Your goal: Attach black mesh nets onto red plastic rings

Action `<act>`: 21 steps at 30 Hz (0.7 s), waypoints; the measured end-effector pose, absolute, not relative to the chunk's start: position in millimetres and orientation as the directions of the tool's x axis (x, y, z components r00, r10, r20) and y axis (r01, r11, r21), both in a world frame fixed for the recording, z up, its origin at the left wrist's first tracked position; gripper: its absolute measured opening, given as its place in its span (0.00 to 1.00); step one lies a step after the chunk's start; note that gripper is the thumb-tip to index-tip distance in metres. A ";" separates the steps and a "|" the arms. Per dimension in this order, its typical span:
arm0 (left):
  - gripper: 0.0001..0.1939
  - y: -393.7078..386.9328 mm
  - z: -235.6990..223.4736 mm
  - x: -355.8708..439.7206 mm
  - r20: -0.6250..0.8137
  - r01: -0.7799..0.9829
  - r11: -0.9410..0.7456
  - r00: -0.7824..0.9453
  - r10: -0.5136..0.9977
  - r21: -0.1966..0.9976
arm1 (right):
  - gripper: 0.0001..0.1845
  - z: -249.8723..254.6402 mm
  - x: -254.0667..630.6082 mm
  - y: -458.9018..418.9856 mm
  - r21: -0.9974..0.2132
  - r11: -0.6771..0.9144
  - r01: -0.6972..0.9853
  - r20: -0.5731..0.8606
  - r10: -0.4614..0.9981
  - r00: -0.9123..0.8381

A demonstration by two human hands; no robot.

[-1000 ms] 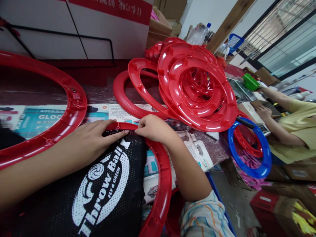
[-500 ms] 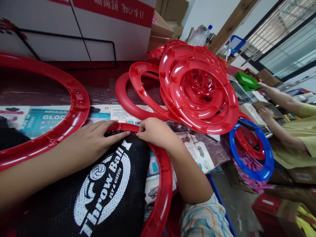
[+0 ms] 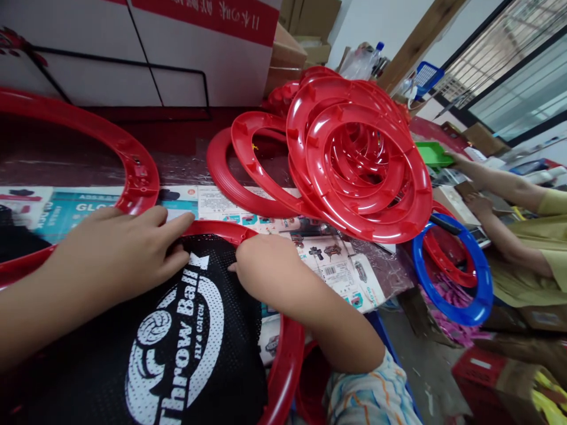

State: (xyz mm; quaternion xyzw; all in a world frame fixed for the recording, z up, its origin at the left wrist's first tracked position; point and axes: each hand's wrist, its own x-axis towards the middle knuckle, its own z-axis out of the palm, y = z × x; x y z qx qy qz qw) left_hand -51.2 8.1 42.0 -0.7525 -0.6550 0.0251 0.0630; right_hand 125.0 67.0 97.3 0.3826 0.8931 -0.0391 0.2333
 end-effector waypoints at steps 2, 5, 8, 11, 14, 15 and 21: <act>0.16 8.6 40.5 -50.3 0.075 0.985 -0.114 0.125 0.989 -0.132 | 0.15 91.8 120.5 61.2 0.125 0.686 0.717 -0.435 0.687 -0.582; 0.16 9.7 29.7 -48.0 0.218 0.977 -0.209 0.215 0.952 -0.048 | 0.11 83.4 116.2 56.9 0.133 0.681 0.720 -0.427 0.695 -0.579; 0.18 11.3 14.6 -46.5 0.365 0.908 -0.409 0.353 0.861 0.088 | 0.13 80.4 116.3 58.4 0.086 0.699 0.710 -0.386 0.680 -0.623; 0.20 12.7 3.5 -47.3 0.388 0.868 -0.470 0.382 0.839 0.162 | 0.12 84.1 119.4 62.3 0.022 0.677 0.736 -0.304 0.705 -0.640; 0.21 13.5 0.3 -48.5 0.372 0.867 -0.451 0.355 0.858 0.212 | 0.12 86.8 121.3 63.6 0.013 0.652 0.758 -0.314 0.723 -0.616; 0.21 13.6 0.4 -48.6 0.371 0.867 -0.447 0.349 0.861 0.220 | 0.12 86.0 121.1 63.2 0.024 0.651 0.759 -0.334 0.721 -0.607; 0.21 13.2 2.3 -48.3 0.367 0.868 -0.441 0.344 0.865 0.227 | 0.13 76.9 115.9 60.2 -0.019 0.706 0.708 -0.346 0.660 -0.667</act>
